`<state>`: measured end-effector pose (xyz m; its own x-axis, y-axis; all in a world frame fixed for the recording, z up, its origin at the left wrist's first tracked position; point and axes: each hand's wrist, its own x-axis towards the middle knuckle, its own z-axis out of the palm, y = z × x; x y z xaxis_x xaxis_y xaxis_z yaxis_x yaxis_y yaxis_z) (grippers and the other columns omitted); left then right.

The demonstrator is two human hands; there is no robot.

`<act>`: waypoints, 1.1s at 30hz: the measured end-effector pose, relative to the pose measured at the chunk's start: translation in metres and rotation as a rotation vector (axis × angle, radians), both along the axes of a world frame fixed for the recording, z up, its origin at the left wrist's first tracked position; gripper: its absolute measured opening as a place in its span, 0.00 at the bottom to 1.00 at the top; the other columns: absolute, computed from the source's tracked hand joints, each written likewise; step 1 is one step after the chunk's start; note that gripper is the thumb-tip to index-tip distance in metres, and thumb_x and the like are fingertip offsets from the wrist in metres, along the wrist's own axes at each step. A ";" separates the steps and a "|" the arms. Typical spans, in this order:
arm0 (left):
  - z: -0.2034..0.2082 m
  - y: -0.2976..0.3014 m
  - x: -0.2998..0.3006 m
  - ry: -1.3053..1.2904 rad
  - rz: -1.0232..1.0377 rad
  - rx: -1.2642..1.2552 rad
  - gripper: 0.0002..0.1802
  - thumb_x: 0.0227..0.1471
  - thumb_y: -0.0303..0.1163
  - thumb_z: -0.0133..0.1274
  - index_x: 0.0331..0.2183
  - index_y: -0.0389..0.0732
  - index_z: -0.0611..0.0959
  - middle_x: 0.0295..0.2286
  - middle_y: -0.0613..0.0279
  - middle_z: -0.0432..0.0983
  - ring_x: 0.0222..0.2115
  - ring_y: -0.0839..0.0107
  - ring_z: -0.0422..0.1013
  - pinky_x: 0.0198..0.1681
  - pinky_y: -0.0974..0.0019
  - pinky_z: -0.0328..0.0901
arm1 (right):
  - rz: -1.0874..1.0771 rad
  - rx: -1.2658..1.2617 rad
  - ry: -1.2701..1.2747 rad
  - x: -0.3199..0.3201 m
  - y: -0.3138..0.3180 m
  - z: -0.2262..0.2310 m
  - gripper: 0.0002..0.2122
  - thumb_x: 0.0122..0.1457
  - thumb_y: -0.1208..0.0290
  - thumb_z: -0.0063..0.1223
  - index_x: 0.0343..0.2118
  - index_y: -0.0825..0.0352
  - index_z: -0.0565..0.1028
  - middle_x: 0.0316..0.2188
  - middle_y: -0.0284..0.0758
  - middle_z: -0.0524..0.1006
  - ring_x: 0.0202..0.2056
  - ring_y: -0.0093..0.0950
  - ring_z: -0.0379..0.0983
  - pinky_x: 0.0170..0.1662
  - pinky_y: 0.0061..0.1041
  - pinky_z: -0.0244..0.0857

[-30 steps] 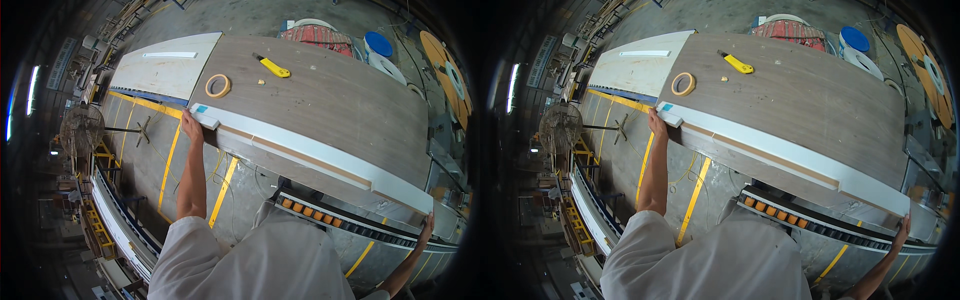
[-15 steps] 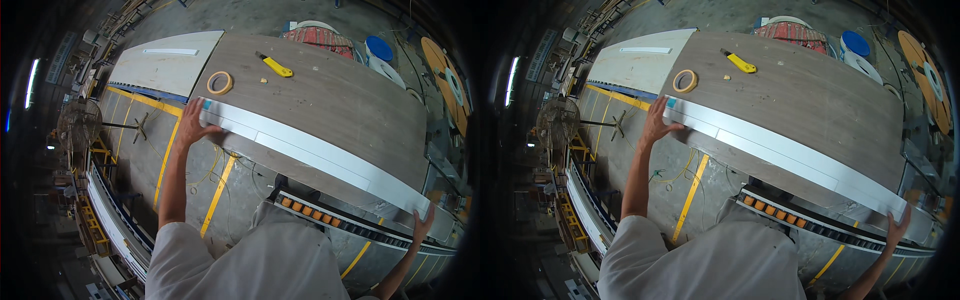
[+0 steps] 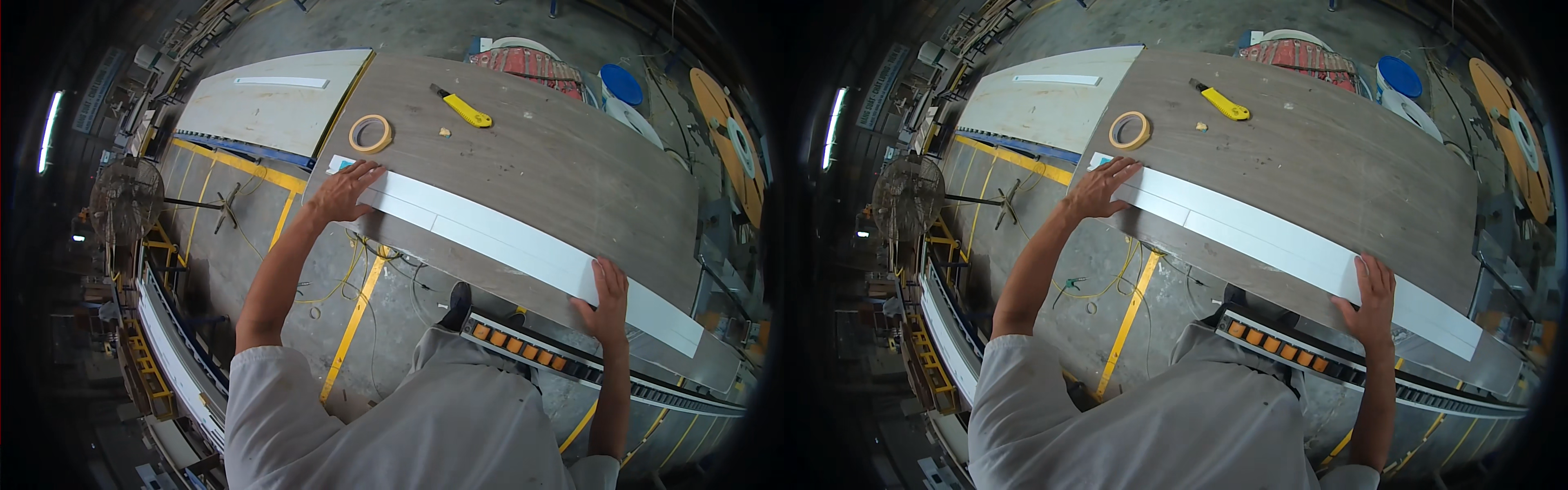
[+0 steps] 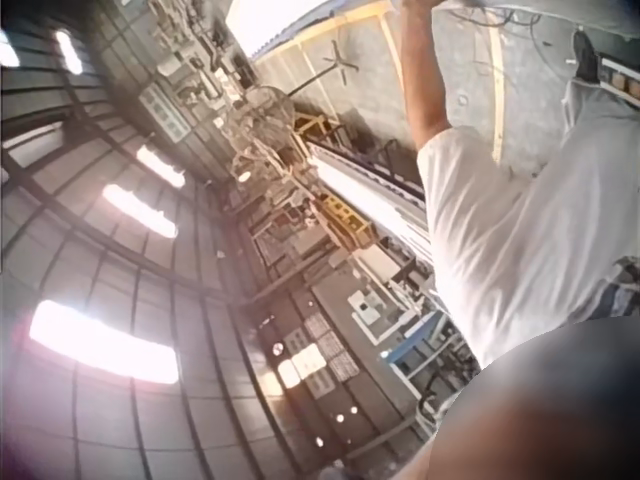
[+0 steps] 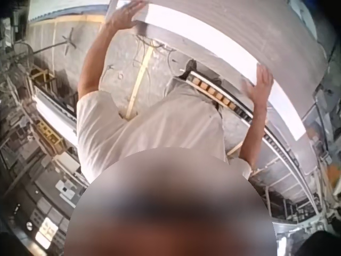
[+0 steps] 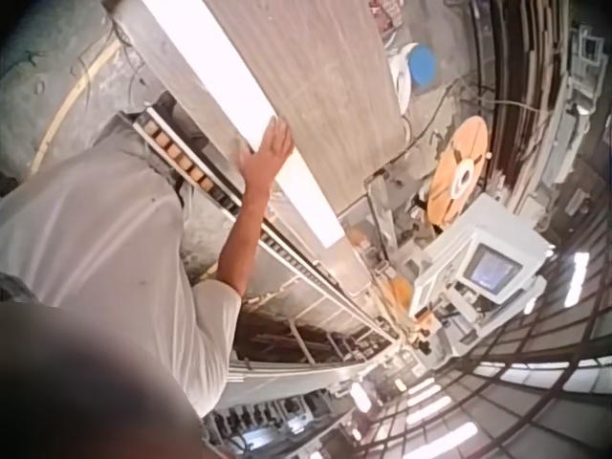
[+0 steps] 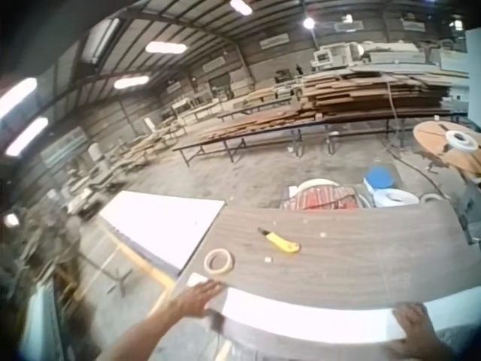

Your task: Assembling furniture components by applying masking tape and plastic profiles to panels.

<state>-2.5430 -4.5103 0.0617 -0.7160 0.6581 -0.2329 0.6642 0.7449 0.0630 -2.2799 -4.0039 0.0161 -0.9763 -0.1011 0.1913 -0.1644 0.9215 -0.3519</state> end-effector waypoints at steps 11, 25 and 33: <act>-0.007 -0.017 -0.007 0.065 -0.209 0.055 0.51 0.40 0.38 0.67 0.63 0.40 0.59 0.58 0.48 0.61 0.59 0.48 0.60 0.63 0.55 0.58 | 0.053 0.012 -0.052 -0.007 0.001 0.009 0.41 0.36 0.68 0.72 0.58 0.68 0.65 0.57 0.44 0.66 0.56 0.46 0.63 0.59 0.45 0.57; -0.007 0.044 0.018 0.065 -0.218 0.106 0.55 0.39 0.57 0.65 0.61 0.35 0.63 0.57 0.44 0.60 0.59 0.44 0.58 0.63 0.45 0.53 | -0.034 0.038 -0.158 -0.017 -0.022 0.023 0.46 0.35 0.61 0.73 0.60 0.65 0.62 0.58 0.43 0.64 0.58 0.45 0.61 0.62 0.44 0.55; -0.040 0.099 0.042 0.014 -0.269 0.415 0.54 0.38 0.53 0.67 0.59 0.34 0.64 0.55 0.45 0.63 0.56 0.49 0.61 0.64 0.49 0.54 | -0.064 0.080 -0.091 -0.022 -0.038 0.004 0.47 0.34 0.58 0.73 0.60 0.68 0.63 0.57 0.44 0.65 0.57 0.45 0.62 0.63 0.46 0.52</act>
